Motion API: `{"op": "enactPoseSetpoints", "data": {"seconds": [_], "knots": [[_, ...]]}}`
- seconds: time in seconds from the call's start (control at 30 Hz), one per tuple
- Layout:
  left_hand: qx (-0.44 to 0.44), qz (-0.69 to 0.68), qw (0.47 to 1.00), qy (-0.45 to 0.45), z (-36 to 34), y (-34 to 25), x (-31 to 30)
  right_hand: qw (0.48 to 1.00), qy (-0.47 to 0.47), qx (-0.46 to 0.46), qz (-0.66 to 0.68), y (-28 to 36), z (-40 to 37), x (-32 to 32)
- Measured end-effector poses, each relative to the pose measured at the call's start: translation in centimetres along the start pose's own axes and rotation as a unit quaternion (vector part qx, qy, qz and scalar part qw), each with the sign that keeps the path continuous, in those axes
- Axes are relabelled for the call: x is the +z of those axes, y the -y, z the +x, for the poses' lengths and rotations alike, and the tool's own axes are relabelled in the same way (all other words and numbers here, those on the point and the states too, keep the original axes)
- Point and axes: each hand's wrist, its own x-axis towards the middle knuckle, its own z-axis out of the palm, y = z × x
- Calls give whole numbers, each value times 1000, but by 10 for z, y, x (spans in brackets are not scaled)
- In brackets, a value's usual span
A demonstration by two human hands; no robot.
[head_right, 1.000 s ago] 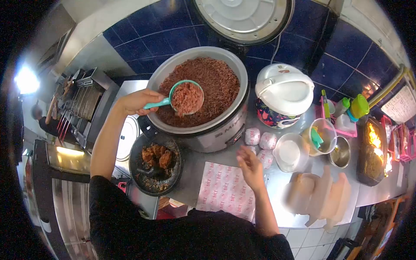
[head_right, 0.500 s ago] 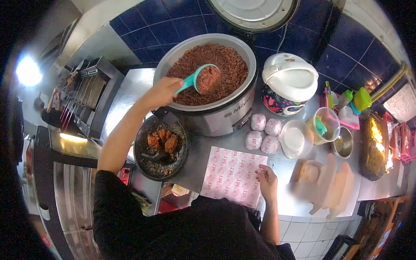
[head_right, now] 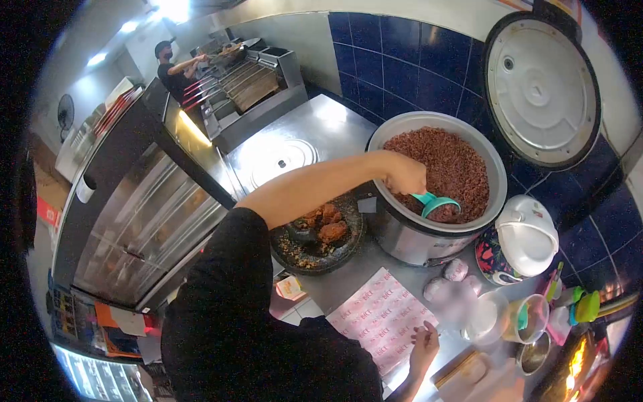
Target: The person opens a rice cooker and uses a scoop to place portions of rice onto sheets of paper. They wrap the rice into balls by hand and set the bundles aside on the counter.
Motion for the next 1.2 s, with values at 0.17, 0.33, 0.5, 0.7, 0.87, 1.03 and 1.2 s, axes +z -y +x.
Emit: {"op": "enactPoseSetpoints", "data": {"seconds": [0.17, 0.33, 0.5, 0.7, 0.87, 1.03, 1.2], "knots": [[-22, -183, 983, 10, -11, 28, -9, 937, -146, -27, -316, -66, -21, -21], [94, -384, 918, -24, -47, 64, 5, 892, -209, 82, -393, -94, -39, -13], [65, -312, 943, -100, -115, 57, 59, 918, -167, 168, -317, -97, -39, -3], [-55, -615, 784, 57, -145, 43, 207, 949, -129, 137, -253, -116, -29, -18], [-68, -688, 722, 26, -114, 49, 371, 974, -106, 166, -116, -79, -32, -15], [44, -376, 875, -303, -79, 67, 445, 980, -125, 158, -5, -68, -36, -4], [130, 5, 939, -319, -93, 43, 434, 969, -139, 185, 88, -55, -38, 2]]}}
